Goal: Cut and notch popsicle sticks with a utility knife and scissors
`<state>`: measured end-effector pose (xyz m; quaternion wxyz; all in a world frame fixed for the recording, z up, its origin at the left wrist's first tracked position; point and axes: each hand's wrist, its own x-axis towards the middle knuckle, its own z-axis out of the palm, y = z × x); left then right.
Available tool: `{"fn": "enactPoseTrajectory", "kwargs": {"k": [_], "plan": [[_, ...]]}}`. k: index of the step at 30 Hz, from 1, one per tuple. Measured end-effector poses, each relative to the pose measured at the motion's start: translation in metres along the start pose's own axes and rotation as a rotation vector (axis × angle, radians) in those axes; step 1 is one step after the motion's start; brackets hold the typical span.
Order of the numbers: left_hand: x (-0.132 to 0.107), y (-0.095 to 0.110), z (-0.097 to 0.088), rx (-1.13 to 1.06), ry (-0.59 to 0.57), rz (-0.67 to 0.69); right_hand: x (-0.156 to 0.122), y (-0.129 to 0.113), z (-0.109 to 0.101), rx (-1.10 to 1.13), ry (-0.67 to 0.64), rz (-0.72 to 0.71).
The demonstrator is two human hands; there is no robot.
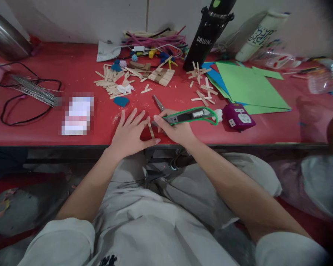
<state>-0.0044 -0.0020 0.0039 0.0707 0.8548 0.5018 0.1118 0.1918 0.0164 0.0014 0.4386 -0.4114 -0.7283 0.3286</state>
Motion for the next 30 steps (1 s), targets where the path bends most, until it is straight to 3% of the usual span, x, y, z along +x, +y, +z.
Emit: {"fn": "enactPoseTrajectory", "kwargs": {"k": [4, 11, 23, 30], "plan": [[0.000, -0.002, -0.005, -0.004, -0.058, -0.001, 0.004, 0.005, -0.005, 0.134, -0.049, 0.080], [0.001, -0.004, -0.006, -0.012, -0.075, 0.013, 0.007, 0.003, -0.010, 0.118, -0.132, 0.069], [0.001, -0.003, -0.002, -0.008, -0.032, 0.000, 0.003, 0.006, 0.005, 0.038, 0.031, 0.098], [0.001, -0.003, 0.002, -0.010, 0.011, 0.018, 0.002, 0.007, 0.006, 0.012, 0.051, 0.062]]}}
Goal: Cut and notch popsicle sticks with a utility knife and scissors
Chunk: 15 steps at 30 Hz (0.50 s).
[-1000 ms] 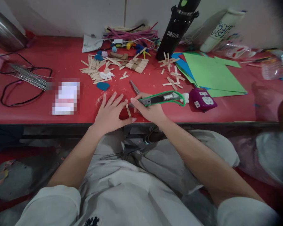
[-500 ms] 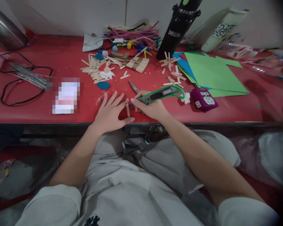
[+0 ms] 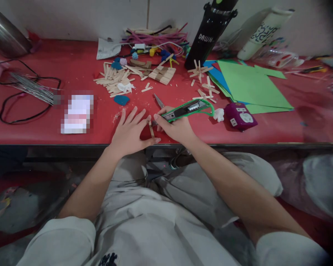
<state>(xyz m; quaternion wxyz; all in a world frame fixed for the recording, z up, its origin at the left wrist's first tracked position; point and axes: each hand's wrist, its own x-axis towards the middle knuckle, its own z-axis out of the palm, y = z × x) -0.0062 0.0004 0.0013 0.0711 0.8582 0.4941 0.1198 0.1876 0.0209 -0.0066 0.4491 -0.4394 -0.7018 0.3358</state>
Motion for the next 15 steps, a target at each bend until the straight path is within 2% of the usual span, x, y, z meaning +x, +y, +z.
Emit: {"fn": "enactPoseTrajectory", "kwargs": {"k": [15], "plan": [[-0.0003, 0.0011, -0.0008, -0.004, -0.011, -0.016, -0.0007, 0.0001, -0.0013, -0.127, -0.009, -0.136]]}}
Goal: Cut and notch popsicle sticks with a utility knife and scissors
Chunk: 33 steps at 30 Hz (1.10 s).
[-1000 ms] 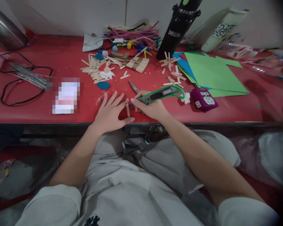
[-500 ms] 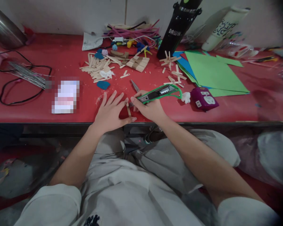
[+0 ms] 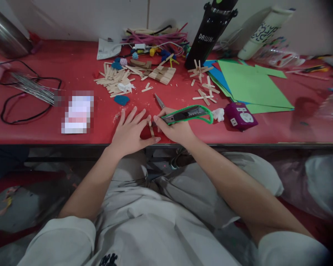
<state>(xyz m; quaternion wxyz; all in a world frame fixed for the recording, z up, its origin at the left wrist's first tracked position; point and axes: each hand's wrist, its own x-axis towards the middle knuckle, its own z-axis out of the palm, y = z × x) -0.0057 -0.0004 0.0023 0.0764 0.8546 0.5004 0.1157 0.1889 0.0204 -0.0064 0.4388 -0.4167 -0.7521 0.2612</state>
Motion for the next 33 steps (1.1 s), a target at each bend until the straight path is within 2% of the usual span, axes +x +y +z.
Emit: {"fn": "enactPoseTrajectory", "kwargs": {"k": [7, 14, 21, 27, 33], "plan": [[0.000, 0.000, -0.001, 0.006, -0.014, -0.004, -0.001, -0.005, -0.001, 0.024, -0.019, 0.045], [0.000, -0.001, 0.000, 0.002, -0.006, -0.007, -0.001, -0.006, -0.001, 0.016, -0.008, 0.028], [0.001, -0.001, -0.002, -0.010, -0.030, -0.022, -0.007, -0.005, 0.000, 0.179, 0.094, 0.167], [0.000, 0.000, 0.001, -0.001, 0.028, -0.006, -0.011, -0.009, -0.005, 0.070, 0.034, 0.140], [-0.001, 0.000, 0.002, -0.004, 0.046, -0.002, -0.011, -0.008, -0.002, 0.040, 0.033, 0.108]]}}
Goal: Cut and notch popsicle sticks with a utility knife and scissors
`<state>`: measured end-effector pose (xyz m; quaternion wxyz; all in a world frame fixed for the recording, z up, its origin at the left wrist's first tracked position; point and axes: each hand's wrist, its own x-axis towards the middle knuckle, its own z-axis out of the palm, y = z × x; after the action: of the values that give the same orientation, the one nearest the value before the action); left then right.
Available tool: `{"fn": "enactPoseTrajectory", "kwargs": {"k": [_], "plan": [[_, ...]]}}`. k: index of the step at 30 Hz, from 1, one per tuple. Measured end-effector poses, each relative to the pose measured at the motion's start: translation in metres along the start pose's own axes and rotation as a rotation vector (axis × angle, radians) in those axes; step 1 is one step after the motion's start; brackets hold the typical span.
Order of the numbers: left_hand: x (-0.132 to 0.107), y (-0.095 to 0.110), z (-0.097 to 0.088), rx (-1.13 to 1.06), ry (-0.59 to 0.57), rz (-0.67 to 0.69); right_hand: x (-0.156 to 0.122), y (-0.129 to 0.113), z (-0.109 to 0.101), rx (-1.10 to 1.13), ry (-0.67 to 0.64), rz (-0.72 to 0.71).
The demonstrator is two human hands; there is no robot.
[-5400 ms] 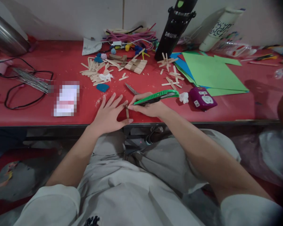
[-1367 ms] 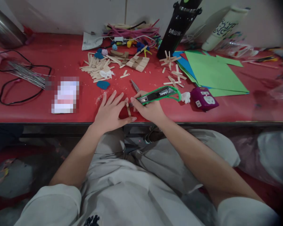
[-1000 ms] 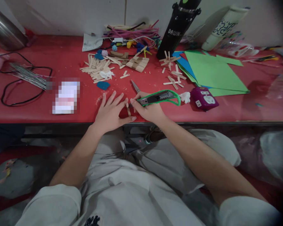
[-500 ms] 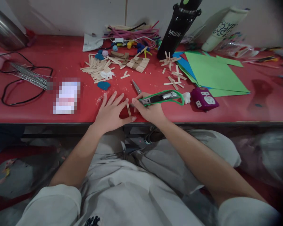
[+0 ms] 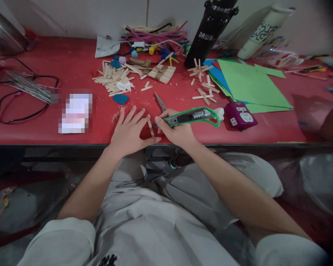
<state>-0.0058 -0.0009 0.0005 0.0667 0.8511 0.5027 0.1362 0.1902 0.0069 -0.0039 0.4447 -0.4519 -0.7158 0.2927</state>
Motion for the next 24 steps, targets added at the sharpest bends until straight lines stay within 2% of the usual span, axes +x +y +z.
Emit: {"fn": "enactPoseTrajectory", "kwargs": {"k": [8, 17, 24], "plan": [[0.0003, 0.0001, 0.0007, -0.002, -0.001, 0.005, 0.0010, -0.0020, -0.0003, 0.009, -0.010, -0.031], [0.0009, 0.0003, 0.0002, 0.004, -0.015, -0.001, 0.0020, -0.0026, -0.0011, -0.112, -0.027, -0.116], [0.0001, 0.0009, -0.0007, 0.012, -0.007, -0.005, 0.0012, -0.0023, -0.0010, -0.143, -0.037, -0.126]]}}
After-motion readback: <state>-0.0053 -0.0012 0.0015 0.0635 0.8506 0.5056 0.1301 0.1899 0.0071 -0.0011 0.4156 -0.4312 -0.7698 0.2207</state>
